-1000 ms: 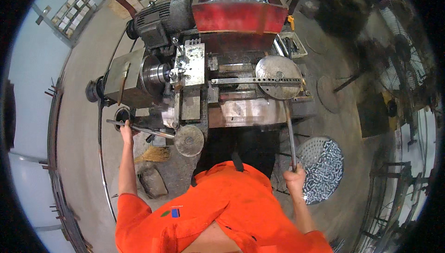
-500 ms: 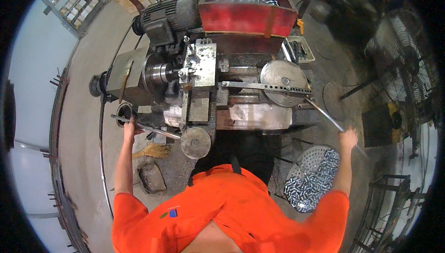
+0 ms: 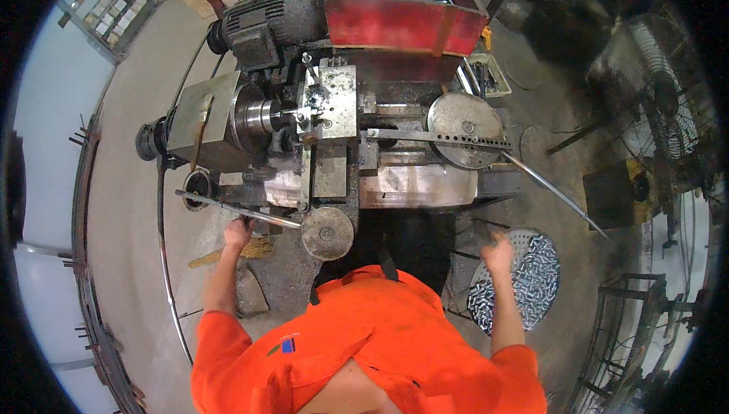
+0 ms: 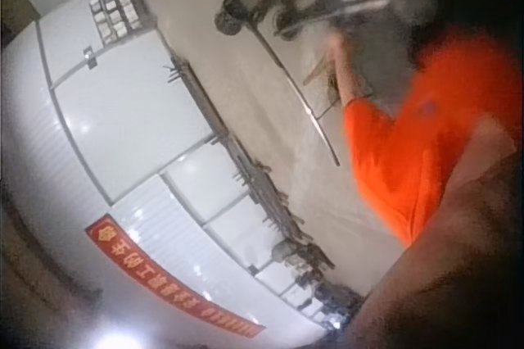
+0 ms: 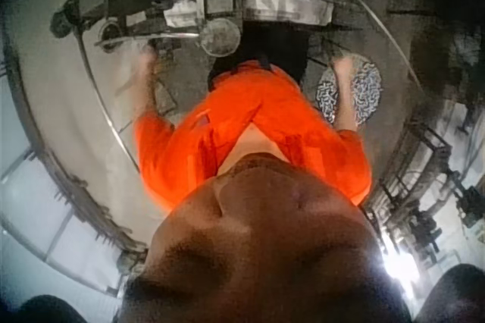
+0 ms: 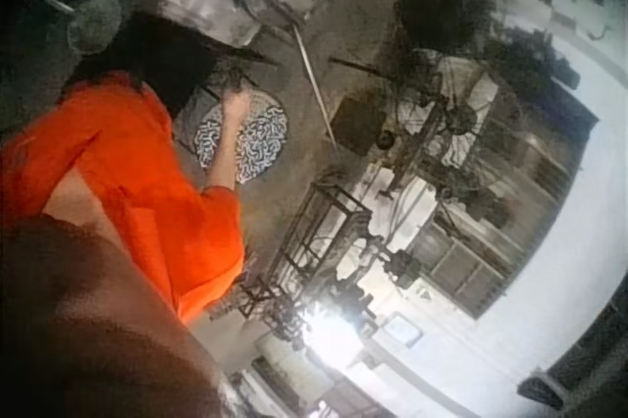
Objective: The person operates a metal forming machine, repeatedly inserting small metal pieces into the machine, pulling a lever to activate the forming cycle, and removing the finished parts. The person places the finished parts into a nearby container.
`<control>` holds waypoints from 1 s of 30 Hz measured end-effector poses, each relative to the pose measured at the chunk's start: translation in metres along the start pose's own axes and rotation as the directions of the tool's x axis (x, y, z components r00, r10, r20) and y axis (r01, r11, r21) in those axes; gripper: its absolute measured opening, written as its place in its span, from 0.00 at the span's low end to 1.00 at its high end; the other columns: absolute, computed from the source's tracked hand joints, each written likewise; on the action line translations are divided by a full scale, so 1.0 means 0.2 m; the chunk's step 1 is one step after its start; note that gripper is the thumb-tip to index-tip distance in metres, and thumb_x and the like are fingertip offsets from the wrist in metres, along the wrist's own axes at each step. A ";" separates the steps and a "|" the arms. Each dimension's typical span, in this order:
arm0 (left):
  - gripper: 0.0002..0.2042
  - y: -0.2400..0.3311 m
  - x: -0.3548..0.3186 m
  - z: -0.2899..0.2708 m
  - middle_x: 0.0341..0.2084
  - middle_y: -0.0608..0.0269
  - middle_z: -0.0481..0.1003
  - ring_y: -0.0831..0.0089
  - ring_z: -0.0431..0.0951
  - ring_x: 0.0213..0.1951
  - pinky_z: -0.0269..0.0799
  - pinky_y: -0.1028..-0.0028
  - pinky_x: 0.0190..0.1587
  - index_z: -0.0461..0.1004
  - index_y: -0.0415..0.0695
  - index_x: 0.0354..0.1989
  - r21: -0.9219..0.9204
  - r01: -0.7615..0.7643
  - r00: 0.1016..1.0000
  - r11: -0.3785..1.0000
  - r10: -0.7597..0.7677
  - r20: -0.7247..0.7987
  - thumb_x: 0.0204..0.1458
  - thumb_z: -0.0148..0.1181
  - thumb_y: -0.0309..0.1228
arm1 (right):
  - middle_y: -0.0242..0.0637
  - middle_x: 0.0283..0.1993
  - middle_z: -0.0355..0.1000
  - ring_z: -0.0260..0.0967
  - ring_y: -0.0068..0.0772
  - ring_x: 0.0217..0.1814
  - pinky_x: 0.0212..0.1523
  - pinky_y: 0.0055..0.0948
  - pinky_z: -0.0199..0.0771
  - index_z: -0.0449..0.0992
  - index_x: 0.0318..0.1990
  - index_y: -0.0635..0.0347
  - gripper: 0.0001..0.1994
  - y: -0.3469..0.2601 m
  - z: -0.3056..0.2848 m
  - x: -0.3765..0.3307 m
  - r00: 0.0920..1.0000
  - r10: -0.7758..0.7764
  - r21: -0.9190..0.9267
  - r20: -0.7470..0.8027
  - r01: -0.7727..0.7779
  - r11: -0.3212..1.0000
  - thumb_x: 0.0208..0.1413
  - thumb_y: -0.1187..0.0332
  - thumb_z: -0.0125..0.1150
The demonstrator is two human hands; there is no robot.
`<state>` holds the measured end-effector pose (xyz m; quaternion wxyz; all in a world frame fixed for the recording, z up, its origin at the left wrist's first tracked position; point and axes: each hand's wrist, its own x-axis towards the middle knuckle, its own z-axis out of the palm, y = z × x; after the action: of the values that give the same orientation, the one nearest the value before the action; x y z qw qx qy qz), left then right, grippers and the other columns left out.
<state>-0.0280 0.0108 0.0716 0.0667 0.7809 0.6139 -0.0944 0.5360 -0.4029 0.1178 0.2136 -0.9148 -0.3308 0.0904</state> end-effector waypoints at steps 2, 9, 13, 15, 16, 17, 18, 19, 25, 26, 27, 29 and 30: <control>0.27 0.10 -0.01 0.12 0.28 0.47 0.76 0.51 0.77 0.32 0.72 0.56 0.34 0.73 0.41 0.33 -0.097 0.241 0.964 0.966 -0.250 -0.089 0.47 0.50 0.57 | 0.55 0.44 0.71 0.69 0.49 0.48 0.50 0.36 0.68 0.75 0.42 0.64 0.24 -0.04 -0.01 -0.02 0.999 -0.015 0.010 0.046 0.014 1.000 0.30 0.69 0.57; 0.25 0.05 0.03 0.38 0.34 0.47 0.75 0.50 0.75 0.39 0.70 0.55 0.41 0.68 0.40 0.41 -0.238 0.055 0.998 0.970 -0.058 -0.005 0.47 0.54 0.52 | 0.49 0.36 0.74 0.73 0.46 0.40 0.43 0.34 0.71 0.77 0.36 0.65 0.19 -0.15 -0.01 0.07 0.995 -0.099 0.122 0.034 0.094 0.988 0.31 0.69 0.57; 0.24 -0.01 0.00 0.09 0.37 0.50 0.75 0.55 0.75 0.41 0.70 0.58 0.42 0.66 0.43 0.44 0.051 0.005 0.984 0.999 -0.014 0.178 0.48 0.53 0.52 | 0.50 0.38 0.74 0.72 0.47 0.43 0.46 0.34 0.70 0.77 0.37 0.65 0.18 -0.38 -0.23 0.21 0.981 -0.179 0.105 0.071 0.171 0.980 0.31 0.72 0.56; 0.25 0.01 -0.01 0.09 0.37 0.49 0.75 0.55 0.75 0.41 0.70 0.59 0.42 0.66 0.43 0.44 0.040 0.027 0.985 0.999 -0.033 0.167 0.48 0.53 0.52 | 0.49 0.37 0.74 0.72 0.47 0.41 0.44 0.35 0.71 0.77 0.37 0.63 0.18 -0.43 -0.27 0.31 0.974 -0.224 0.075 0.009 0.223 0.972 0.32 0.72 0.57; 0.26 0.02 -0.04 0.09 0.36 0.49 0.75 0.54 0.75 0.40 0.70 0.59 0.42 0.67 0.43 0.45 0.010 0.071 0.986 0.997 -0.072 0.153 0.47 0.54 0.52 | 0.49 0.37 0.74 0.72 0.47 0.41 0.44 0.35 0.71 0.77 0.37 0.62 0.18 -0.56 -0.34 0.36 0.963 -0.270 0.076 -0.011 0.270 0.960 0.32 0.72 0.57; 0.26 0.02 -0.07 0.09 0.36 0.48 0.75 0.54 0.75 0.40 0.70 0.59 0.42 0.67 0.43 0.46 -0.022 0.120 0.984 0.993 -0.116 0.139 0.47 0.54 0.52 | 0.49 0.37 0.74 0.72 0.47 0.41 0.43 0.35 0.71 0.77 0.38 0.62 0.19 -0.70 -0.39 0.41 0.947 -0.320 0.079 -0.031 0.321 0.944 0.32 0.72 0.57; 0.25 -0.05 -0.06 0.13 0.36 0.48 0.75 0.53 0.75 0.40 0.70 0.60 0.42 0.68 0.43 0.45 -0.073 0.091 0.987 0.993 -0.081 0.138 0.47 0.55 0.51 | 0.48 0.37 0.74 0.72 0.48 0.40 0.43 0.35 0.71 0.77 0.38 0.62 0.19 -0.83 -0.41 0.46 0.919 -0.388 0.122 -0.065 0.393 0.911 0.32 0.72 0.57; 0.25 -0.16 -0.02 0.21 0.36 0.48 0.75 0.53 0.75 0.40 0.71 0.60 0.41 0.68 0.43 0.45 -0.122 0.066 0.989 0.990 -0.049 0.138 0.47 0.55 0.50 | 0.48 0.37 0.73 0.72 0.48 0.40 0.42 0.35 0.71 0.76 0.38 0.62 0.19 -0.97 -0.42 0.51 0.887 -0.452 0.165 -0.097 0.463 0.871 0.31 0.72 0.57; 0.18 -0.25 -0.28 -0.59 0.33 0.51 0.76 0.57 0.76 0.35 0.71 0.64 0.38 0.72 0.46 0.46 -0.401 0.070 0.979 0.913 -0.141 -0.150 0.49 0.57 0.41 | 0.45 0.36 0.71 0.68 0.47 0.40 0.41 0.37 0.69 0.76 0.35 0.60 0.18 -2.01 -0.26 0.64 0.407 -0.895 0.289 -0.183 0.892 0.347 0.30 0.69 0.57; 0.17 -0.26 -0.36 -0.75 0.30 0.51 0.76 0.59 0.76 0.31 0.71 0.66 0.36 0.72 0.45 0.46 -0.400 0.039 0.941 0.916 -0.168 -0.294 0.50 0.56 0.39 | 0.45 0.36 0.72 0.67 0.47 0.40 0.41 0.38 0.69 0.77 0.32 0.60 0.16 -2.16 -0.19 0.64 0.348 -0.924 0.254 -0.159 0.919 0.302 0.30 0.68 0.56; 0.16 -0.33 -0.43 -0.83 0.30 0.53 0.76 0.61 0.77 0.31 0.71 0.66 0.35 0.72 0.45 0.46 -0.395 -0.002 0.864 0.919 -0.197 -0.463 0.50 0.56 0.36 | 0.44 0.35 0.72 0.66 0.47 0.39 0.41 0.38 0.68 0.77 0.30 0.59 0.14 -2.29 -0.12 0.63 0.282 -0.950 0.223 -0.134 0.943 0.249 0.30 0.68 0.56; 0.15 -0.46 -0.55 -0.97 0.30 0.53 0.77 0.61 0.78 0.32 0.72 0.67 0.36 0.72 0.45 0.45 -0.392 0.083 0.762 0.916 -0.312 -0.567 0.50 0.56 0.37 | 0.44 0.33 0.72 0.65 0.49 0.38 0.41 0.39 0.68 0.78 0.25 0.59 0.12 -2.44 0.01 0.61 0.351 -0.936 0.141 0.009 0.927 0.349 0.28 0.67 0.55; 0.16 -0.53 -0.60 -0.99 0.30 0.52 0.76 0.59 0.77 0.33 0.71 0.65 0.36 0.72 0.44 0.43 -0.411 0.137 0.748 0.901 -0.366 -0.554 0.50 0.56 0.39 | 0.46 0.32 0.73 0.66 0.50 0.40 0.44 0.38 0.68 0.78 0.22 0.61 0.11 -2.50 0.05 0.61 0.425 -0.894 0.076 0.142 0.896 0.438 0.27 0.66 0.55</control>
<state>-0.1452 -0.0342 0.2934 -0.0161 0.6523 0.7090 0.2676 0.3424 0.0236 0.3318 0.1964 -0.5908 -0.7817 0.0349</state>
